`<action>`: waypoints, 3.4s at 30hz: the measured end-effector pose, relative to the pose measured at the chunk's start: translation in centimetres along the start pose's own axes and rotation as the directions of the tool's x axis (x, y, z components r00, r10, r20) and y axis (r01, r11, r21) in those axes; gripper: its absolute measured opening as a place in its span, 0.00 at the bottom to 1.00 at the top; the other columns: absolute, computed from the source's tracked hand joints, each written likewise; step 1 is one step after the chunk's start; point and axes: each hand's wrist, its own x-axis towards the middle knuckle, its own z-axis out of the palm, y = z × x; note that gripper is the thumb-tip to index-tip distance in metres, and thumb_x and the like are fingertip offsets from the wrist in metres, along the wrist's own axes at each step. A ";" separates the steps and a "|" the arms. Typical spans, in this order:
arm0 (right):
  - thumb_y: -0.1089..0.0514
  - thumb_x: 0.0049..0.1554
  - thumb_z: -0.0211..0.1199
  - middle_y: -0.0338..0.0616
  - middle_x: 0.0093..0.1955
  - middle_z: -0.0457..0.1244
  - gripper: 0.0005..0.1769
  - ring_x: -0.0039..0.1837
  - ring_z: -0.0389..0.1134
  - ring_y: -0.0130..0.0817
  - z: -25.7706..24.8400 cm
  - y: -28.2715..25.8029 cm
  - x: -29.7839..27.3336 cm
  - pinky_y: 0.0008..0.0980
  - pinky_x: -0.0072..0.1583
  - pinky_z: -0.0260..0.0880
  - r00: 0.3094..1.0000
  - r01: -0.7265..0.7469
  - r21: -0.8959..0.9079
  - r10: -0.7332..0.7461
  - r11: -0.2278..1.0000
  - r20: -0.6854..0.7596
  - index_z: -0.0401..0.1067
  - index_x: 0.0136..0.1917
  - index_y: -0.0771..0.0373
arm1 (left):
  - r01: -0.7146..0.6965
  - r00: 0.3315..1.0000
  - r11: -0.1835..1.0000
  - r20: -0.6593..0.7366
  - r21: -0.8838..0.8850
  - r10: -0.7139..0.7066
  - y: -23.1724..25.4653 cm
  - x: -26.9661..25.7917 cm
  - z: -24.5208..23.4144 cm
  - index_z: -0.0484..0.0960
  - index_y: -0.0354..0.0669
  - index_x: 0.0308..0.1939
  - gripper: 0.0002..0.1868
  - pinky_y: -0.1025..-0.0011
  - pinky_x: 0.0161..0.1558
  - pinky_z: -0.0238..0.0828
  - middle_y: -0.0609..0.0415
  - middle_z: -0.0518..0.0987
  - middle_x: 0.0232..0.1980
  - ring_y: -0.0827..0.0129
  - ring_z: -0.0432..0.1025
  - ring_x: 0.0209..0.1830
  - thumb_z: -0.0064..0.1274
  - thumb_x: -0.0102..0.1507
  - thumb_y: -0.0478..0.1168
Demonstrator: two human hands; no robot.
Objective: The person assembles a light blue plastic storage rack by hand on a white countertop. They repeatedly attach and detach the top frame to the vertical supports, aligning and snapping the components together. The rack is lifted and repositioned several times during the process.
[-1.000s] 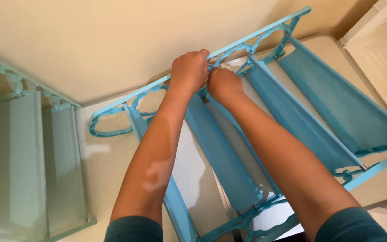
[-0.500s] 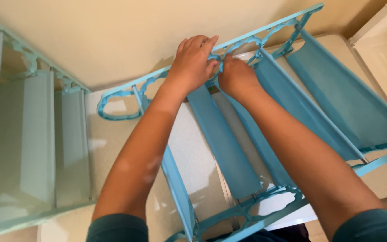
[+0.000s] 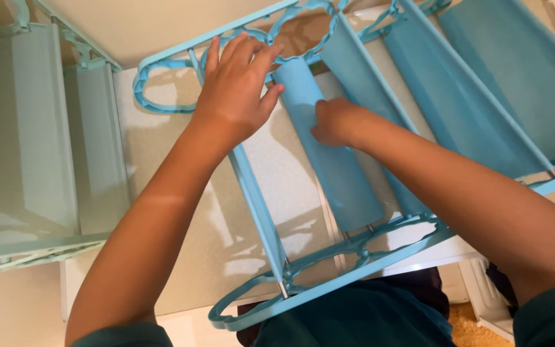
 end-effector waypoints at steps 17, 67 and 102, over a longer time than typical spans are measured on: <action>0.46 0.51 0.74 0.59 0.67 0.64 0.49 0.63 0.71 0.52 0.3 0.4 0.2 0.48 0.54 0.80 0.913 -0.375 0.348 0.277 0.859 0.300 0.55 0.74 0.73 | 0.019 0.998 1.000 0.060 0.018 -0.020 -0.8 -3.4 2.4 0.77 0.45 0.64 0.25 0.41 0.75 0.38 0.49 0.75 0.58 0.53 0.63 0.70 0.63 0.63 0.41; 0.57 0.55 0.65 0.47 0.47 0.67 0.32 0.42 0.71 0.35 -4.9 -3.7 -5.0 0.37 0.39 0.78 0.994 0.085 0.813 0.004 0.576 -0.107 0.65 0.72 0.65 | 0.133 0.980 0.983 -0.134 -0.128 -0.150 0.4 -3.4 0.9 0.81 0.45 0.55 0.14 0.42 0.75 0.43 0.52 0.79 0.50 0.57 0.71 0.61 0.58 0.65 0.38; 0.56 0.59 0.62 0.47 0.52 0.67 0.31 0.37 0.70 0.36 -4.7 -2.4 -6.1 0.35 0.40 0.74 0.967 0.192 0.655 -0.028 0.731 -0.252 0.63 0.74 0.64 | -0.203 0.841 0.848 0.356 -0.490 0.407 14.4 -9.4 -2.7 0.86 0.51 0.50 0.15 0.63 0.52 0.71 0.52 0.77 0.44 0.57 0.73 0.51 0.54 0.61 0.35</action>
